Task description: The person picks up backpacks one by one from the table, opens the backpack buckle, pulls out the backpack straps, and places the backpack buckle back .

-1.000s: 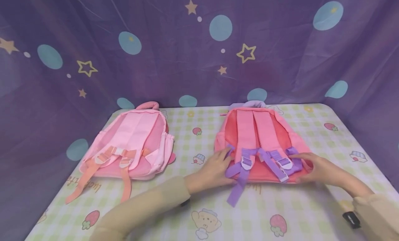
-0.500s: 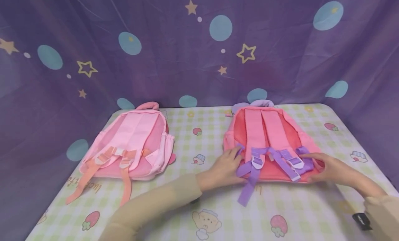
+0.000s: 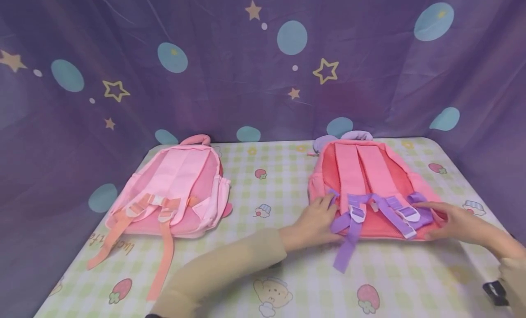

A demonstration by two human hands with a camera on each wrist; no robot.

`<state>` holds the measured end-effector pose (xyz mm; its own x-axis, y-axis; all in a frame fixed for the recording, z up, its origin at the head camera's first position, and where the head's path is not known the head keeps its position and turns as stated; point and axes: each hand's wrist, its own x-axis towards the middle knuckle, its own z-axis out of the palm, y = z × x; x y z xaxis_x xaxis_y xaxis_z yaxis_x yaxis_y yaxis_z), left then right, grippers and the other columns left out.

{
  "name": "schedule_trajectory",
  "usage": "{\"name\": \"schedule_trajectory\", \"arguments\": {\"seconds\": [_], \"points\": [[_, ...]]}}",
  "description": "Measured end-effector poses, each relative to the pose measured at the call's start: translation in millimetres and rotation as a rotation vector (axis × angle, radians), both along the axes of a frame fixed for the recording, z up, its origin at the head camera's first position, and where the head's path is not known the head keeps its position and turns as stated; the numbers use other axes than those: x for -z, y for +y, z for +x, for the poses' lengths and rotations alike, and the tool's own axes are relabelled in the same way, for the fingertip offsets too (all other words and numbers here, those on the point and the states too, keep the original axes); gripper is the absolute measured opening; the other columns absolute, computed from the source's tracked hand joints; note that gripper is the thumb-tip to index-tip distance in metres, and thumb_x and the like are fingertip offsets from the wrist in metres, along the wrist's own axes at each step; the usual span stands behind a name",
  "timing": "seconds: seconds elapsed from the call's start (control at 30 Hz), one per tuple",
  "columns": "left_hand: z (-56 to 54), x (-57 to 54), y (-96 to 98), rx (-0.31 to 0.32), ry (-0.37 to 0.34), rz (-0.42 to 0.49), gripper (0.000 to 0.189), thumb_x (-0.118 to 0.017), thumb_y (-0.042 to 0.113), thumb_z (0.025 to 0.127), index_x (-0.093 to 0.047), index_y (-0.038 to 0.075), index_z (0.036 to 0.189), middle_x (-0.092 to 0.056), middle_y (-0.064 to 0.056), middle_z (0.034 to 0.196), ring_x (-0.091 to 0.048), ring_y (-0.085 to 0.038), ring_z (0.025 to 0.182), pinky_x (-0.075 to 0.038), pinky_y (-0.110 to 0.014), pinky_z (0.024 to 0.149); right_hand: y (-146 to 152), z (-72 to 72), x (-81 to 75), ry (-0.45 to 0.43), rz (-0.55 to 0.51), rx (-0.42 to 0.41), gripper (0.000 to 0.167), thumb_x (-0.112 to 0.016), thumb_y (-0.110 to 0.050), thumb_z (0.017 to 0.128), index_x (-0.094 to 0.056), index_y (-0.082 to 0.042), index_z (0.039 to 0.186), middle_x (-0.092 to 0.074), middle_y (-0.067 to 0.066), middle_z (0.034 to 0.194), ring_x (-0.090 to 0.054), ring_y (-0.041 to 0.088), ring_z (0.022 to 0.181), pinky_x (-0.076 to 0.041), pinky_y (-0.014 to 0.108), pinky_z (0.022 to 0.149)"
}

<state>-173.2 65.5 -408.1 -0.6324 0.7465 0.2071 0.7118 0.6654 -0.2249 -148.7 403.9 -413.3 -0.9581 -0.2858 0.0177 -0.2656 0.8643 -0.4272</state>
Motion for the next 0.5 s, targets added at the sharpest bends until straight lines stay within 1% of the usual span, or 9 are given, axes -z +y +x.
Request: {"name": "schedule_trajectory", "arguments": {"seconds": [0.1, 0.17, 0.2, 0.23, 0.27, 0.3, 0.4, 0.47, 0.5], "points": [[0.5, -1.2, 7.3, -0.002, -0.006, -0.004, 0.069, -0.053, 0.070, 0.068, -0.058, 0.012, 0.106, -0.042, -0.009, 0.126, -0.046, -0.014, 0.098, -0.037, -0.020, 0.081, 7, 0.0, 1.5, 0.052, -0.026, -0.032, 0.063, -0.081, -0.018, 0.057, -0.054, -0.036, 0.111, -0.055, -0.006, 0.112, -0.036, -0.013, 0.086, -0.034, 0.018, 0.075], [1.2, -2.5, 12.2, -0.001, -0.007, -0.010, 0.068, -0.053, 0.070, 0.068, -0.058, 0.012, 0.105, -0.043, -0.008, 0.125, -0.046, -0.013, 0.098, -0.037, -0.020, 0.080, 11, 0.5, 3.0, 0.077, -0.071, -0.056, 0.065, -0.081, -0.014, 0.056, -0.054, -0.038, 0.111, -0.043, -0.030, 0.111, -0.030, -0.019, 0.087, -0.028, 0.008, 0.074], [1.7, -3.1, 14.6, 0.000, -0.008, -0.015, 0.069, -0.052, 0.070, 0.068, -0.058, 0.012, 0.106, -0.043, -0.008, 0.125, -0.045, -0.013, 0.099, -0.036, -0.020, 0.081, 13, 0.9, 4.0, 0.075, -0.105, -0.072, 0.067, -0.081, -0.011, 0.056, -0.053, -0.037, 0.112, -0.035, -0.037, 0.110, -0.028, -0.021, 0.088, -0.025, 0.005, 0.076], [2.1, -3.4, 17.1, 0.003, -0.006, -0.018, 0.068, -0.052, 0.070, 0.069, -0.058, 0.013, 0.105, -0.044, -0.007, 0.124, -0.045, -0.013, 0.100, -0.035, -0.020, 0.080, 15, 1.4, 4.9, 0.071, -0.133, -0.075, 0.067, -0.080, -0.009, 0.057, -0.054, -0.036, 0.112, -0.027, -0.043, 0.106, -0.025, -0.023, 0.088, -0.020, 0.001, 0.071], [2.5, -3.7, 19.7, 0.008, 0.000, -0.022, 0.067, -0.052, 0.070, 0.069, -0.059, 0.013, 0.104, -0.044, -0.007, 0.124, -0.044, -0.013, 0.103, -0.035, -0.020, 0.081, 17, 1.9, 5.2, 0.051, -0.149, -0.078, 0.068, -0.079, -0.008, 0.058, -0.053, -0.036, 0.114, -0.024, -0.045, 0.105, -0.023, -0.024, 0.089, -0.021, 0.004, 0.079], [2.8, -3.7, 22.1, 0.010, 0.001, -0.022, 0.067, -0.052, 0.070, 0.069, -0.059, 0.013, 0.104, -0.045, -0.007, 0.124, -0.044, -0.014, 0.105, -0.035, -0.020, 0.082, 19, 2.3, 5.5, 0.045, -0.160, -0.079, 0.068, -0.079, -0.007, 0.058, -0.053, -0.034, 0.115, -0.024, -0.045, 0.106, -0.022, -0.024, 0.089, -0.021, 0.005, 0.078], [3.7, -3.5, 28.9, 0.012, 0.004, -0.025, 0.066, -0.052, 0.070, 0.069, -0.058, 0.014, 0.104, -0.045, -0.007, 0.124, -0.041, -0.014, 0.112, -0.034, -0.021, 0.085, 25, 2.7, 5.5, 0.025, -0.169, -0.082, 0.066, -0.078, -0.005, 0.059, -0.054, -0.030, 0.115, -0.025, -0.044, 0.106, -0.023, -0.022, 0.088, -0.023, 0.007, 0.076], [4.1, -3.2, 33.4, 0.013, 0.009, -0.026, 0.066, -0.052, 0.070, 0.069, -0.058, 0.014, 0.104, -0.045, -0.006, 0.123, -0.040, -0.014, 0.112, -0.034, -0.021, 0.084, 30, 2.4, 5.7, 0.024, -0.141, -0.084, 0.066, -0.078, -0.007, 0.060, -0.054, -0.032, 0.116, -0.025, -0.044, 0.105, -0.024, -0.021, 0.086, -0.023, 0.007, 0.075], [4.3, -3.1, 35.5, 0.015, 0.011, -0.028, 0.066, -0.052, 0.070, 0.069, -0.058, 0.014, 0.104, -0.046, -0.006, 0.123, -0.040, -0.014, 0.113, -0.034, -0.022, 0.084, 33, 2.1, 6.5, 0.042, -0.129, -0.081, 0.066, -0.079, -0.007, 0.058, -0.054, -0.032, 0.115, -0.026, -0.043, 0.104, -0.024, -0.021, 0.086, -0.020, 0.003, 0.068]]}}
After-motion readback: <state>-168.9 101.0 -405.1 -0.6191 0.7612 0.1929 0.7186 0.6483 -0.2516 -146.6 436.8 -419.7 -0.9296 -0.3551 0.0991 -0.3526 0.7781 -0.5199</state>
